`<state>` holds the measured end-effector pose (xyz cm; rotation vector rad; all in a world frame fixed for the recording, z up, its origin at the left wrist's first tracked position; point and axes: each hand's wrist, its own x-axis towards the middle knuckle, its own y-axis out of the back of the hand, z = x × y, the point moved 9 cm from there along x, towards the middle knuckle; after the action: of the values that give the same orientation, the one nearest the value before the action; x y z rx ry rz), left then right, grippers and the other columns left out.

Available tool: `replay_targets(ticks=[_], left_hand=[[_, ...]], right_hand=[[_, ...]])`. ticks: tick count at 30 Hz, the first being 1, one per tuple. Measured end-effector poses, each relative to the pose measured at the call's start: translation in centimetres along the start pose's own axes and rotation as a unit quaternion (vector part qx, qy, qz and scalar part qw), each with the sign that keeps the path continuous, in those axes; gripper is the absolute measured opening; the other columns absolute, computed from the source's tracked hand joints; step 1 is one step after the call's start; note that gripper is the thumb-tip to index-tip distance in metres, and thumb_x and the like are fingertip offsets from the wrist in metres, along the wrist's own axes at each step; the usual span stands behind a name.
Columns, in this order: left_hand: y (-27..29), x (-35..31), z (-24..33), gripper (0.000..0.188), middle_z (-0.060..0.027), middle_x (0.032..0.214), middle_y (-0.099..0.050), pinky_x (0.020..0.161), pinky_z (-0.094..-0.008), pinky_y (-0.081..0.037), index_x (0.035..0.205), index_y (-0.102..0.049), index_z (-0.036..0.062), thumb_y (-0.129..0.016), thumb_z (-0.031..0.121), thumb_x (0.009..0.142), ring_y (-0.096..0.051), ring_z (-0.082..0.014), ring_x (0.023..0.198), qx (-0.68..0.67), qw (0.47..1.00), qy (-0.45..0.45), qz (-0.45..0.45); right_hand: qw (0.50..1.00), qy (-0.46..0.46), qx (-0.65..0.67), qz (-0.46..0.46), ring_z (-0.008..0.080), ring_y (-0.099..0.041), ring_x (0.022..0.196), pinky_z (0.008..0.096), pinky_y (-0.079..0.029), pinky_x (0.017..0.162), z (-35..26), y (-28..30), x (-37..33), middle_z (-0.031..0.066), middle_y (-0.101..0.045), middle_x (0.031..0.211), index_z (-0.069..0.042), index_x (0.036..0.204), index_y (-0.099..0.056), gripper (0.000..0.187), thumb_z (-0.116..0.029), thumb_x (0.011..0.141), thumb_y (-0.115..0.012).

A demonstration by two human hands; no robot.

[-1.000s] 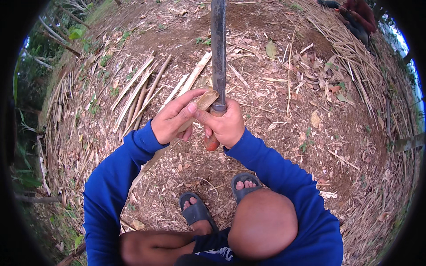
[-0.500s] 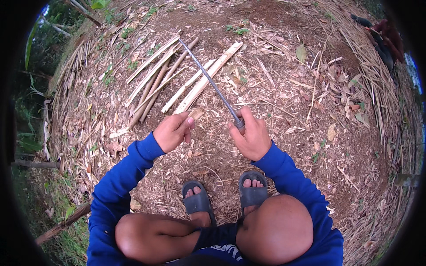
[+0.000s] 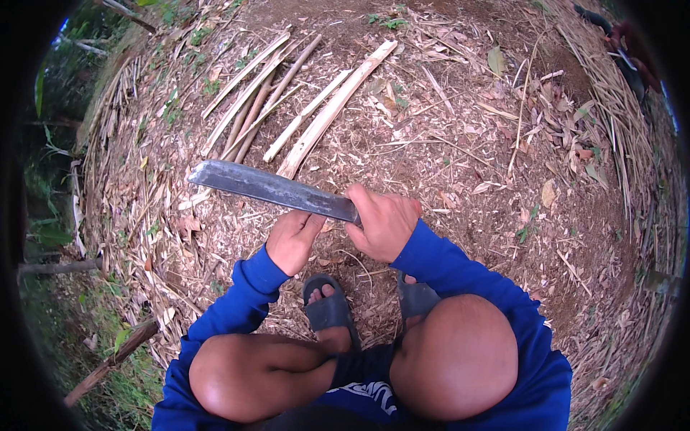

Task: The person uses a machete to split long wooden sticks into thinner strips. They repeatedly strike the wood held in the left hand with the machete in the right hand, producing multiple thin slats that accumulate on the ground.

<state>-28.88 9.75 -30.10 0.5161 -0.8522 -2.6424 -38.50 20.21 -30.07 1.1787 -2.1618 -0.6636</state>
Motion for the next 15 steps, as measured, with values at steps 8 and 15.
replay_targets(ticks=[8, 15], left_hand=[[0.1, 0.2, 0.9, 0.013, -0.0168, 0.087, -0.057, 0.078, -0.0440, -0.043, 0.099, -0.057, -0.0002, -0.057, 0.010, 0.091, -0.057, -0.0360, 0.087, 0.044, 0.992, -0.102, 0.058], [1.0, 0.4, 3.2, 0.012, -0.0205, 0.080, -0.057, 0.074, -0.0481, -0.043, 0.096, -0.054, 0.0002, -0.059, 0.008, 0.089, -0.058, -0.0429, 0.082, 0.033, 0.987, -0.124, 0.098]], right_hand=[[0.998, 0.034, 0.020, 0.041, 0.0364, -0.063, 0.061, 0.0429, -0.047, 0.053, -1.5, 0.6, 0.4, 0.0133, -0.060, 0.068, -0.007, 0.094, -0.055, 0.031, -0.009, 0.069, -0.072], [0.997, 0.032, 0.039, 0.064, 0.0365, -0.063, 0.060, 0.0420, -0.048, 0.052, -1.2, 1.0, 0.2, 0.0141, -0.060, 0.067, -0.006, 0.094, -0.055, 0.028, -0.009, 0.072, -0.072]])
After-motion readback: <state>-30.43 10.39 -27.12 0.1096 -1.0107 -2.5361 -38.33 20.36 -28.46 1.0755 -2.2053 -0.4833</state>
